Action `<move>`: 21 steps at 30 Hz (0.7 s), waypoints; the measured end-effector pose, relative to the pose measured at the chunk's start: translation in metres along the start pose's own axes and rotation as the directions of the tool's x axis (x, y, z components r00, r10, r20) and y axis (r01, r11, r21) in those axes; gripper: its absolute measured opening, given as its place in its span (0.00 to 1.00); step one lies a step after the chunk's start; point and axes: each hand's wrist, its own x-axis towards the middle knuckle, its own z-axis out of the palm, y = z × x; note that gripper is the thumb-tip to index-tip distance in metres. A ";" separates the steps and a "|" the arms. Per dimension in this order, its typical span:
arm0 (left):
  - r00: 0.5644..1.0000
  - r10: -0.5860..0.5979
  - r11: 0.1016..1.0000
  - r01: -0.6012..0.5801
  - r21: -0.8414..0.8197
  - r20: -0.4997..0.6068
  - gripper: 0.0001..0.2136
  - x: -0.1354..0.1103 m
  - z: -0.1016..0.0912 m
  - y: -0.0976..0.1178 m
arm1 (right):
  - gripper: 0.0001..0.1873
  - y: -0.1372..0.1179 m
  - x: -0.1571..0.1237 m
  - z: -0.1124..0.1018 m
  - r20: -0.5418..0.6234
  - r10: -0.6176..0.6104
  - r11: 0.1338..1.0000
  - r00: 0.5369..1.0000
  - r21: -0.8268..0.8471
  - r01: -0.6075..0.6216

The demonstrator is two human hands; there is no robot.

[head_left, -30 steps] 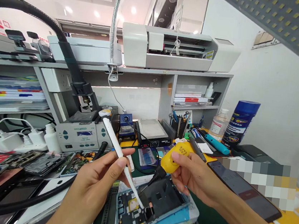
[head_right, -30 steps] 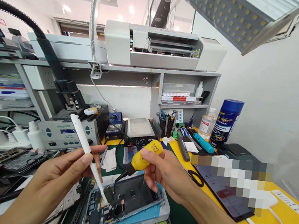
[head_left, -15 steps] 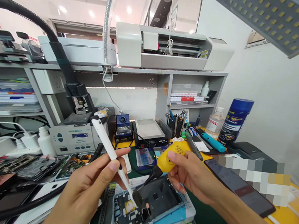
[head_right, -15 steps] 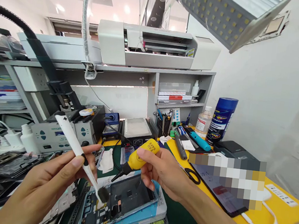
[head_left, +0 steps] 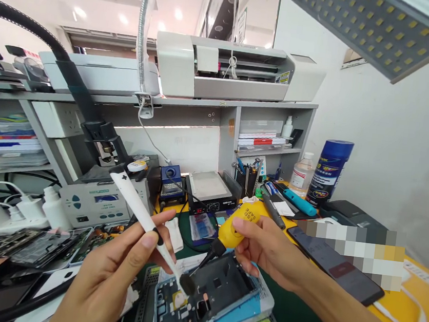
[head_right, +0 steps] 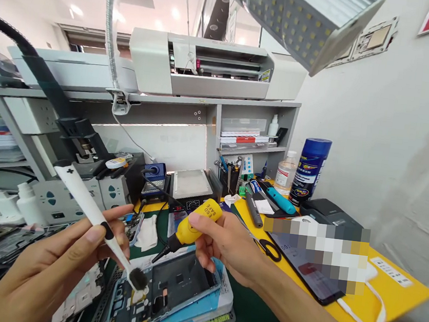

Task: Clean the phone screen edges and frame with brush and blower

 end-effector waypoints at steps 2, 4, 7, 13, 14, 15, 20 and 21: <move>0.997 -0.037 0.998 0.040 -0.039 0.060 0.23 0.000 -0.003 -0.004 | 0.21 0.000 -0.001 0.000 0.005 -0.003 1.000 1.000 -0.003 0.003; 0.994 -0.044 0.997 0.049 -0.055 0.097 0.22 0.000 -0.005 -0.006 | 0.21 0.001 -0.001 0.000 0.012 -0.011 1.000 1.000 -0.005 0.011; 0.992 -0.038 0.998 0.044 -0.050 0.117 0.19 0.000 -0.005 -0.006 | 0.21 0.000 -0.001 0.000 0.025 -0.018 1.000 1.000 -0.014 0.018; 0.993 -0.035 0.997 0.042 -0.063 0.117 0.19 -0.001 -0.005 -0.004 | 0.23 -0.001 -0.004 0.001 0.041 -0.017 0.999 0.999 -0.050 0.019; 0.993 -0.036 0.997 0.044 -0.070 0.114 0.19 -0.002 -0.006 -0.004 | 0.24 -0.001 -0.004 0.001 0.042 -0.020 0.998 0.999 -0.054 0.022; 0.993 -0.038 0.996 0.046 -0.074 0.109 0.20 -0.002 -0.006 -0.004 | 0.23 -0.001 -0.004 0.001 0.044 -0.023 0.998 0.999 -0.059 0.026; 0.994 -0.054 0.994 0.062 -0.090 0.092 0.20 -0.002 -0.006 -0.003 | 0.23 -0.002 -0.002 0.000 0.054 -0.032 0.997 0.998 -0.075 0.036; 0.994 -0.058 0.993 0.066 -0.095 0.089 0.20 -0.002 -0.006 -0.003 | 0.23 -0.002 -0.003 0.000 0.056 -0.034 0.996 0.998 -0.077 0.038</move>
